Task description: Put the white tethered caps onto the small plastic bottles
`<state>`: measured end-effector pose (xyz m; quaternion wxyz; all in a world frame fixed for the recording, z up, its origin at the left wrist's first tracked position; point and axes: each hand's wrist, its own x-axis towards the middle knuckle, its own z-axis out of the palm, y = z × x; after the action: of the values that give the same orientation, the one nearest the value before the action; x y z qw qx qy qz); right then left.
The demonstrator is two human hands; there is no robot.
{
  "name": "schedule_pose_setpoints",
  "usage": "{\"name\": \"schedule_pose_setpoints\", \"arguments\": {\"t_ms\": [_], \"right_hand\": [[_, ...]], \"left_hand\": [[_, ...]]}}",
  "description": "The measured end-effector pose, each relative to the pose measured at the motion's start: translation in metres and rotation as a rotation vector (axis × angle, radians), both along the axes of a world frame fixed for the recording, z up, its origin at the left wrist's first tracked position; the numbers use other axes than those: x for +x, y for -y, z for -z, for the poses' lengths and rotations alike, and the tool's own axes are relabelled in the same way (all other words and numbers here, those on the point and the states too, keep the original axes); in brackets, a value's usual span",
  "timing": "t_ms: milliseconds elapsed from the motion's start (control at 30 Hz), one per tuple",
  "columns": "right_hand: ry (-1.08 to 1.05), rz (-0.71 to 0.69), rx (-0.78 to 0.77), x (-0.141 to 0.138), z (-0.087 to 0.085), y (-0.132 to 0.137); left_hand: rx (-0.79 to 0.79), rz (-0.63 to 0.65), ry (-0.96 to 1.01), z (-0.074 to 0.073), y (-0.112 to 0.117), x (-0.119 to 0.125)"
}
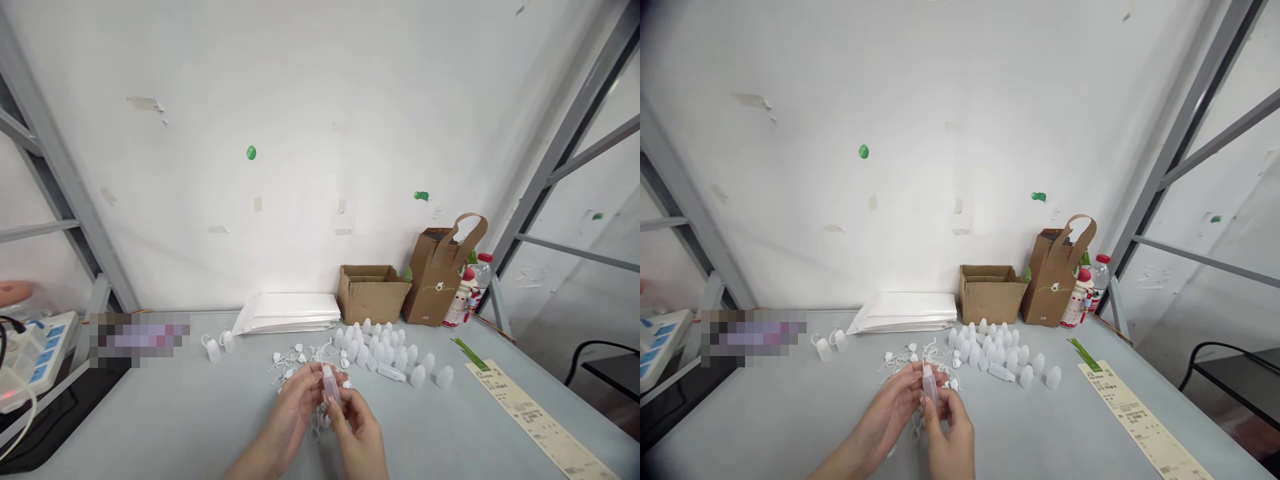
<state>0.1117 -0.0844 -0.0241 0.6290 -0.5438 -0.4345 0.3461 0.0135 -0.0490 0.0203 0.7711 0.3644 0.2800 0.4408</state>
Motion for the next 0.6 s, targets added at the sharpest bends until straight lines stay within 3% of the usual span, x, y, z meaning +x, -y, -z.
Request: {"name": "schedule_pose_setpoints", "arguments": {"t_ms": [333, 600], "right_hand": [[0.037, 0.012, 0.026, -0.0008, -0.0037, 0.0027], [0.089, 0.053, 0.057, -0.0022, 0.0007, 0.0017]], "left_hand": [[-0.112, 0.069, 0.221, 0.0034, 0.0013, 0.0019], [-0.174, 0.073, 0.271, 0.0011, 0.0032, 0.0028]]}}
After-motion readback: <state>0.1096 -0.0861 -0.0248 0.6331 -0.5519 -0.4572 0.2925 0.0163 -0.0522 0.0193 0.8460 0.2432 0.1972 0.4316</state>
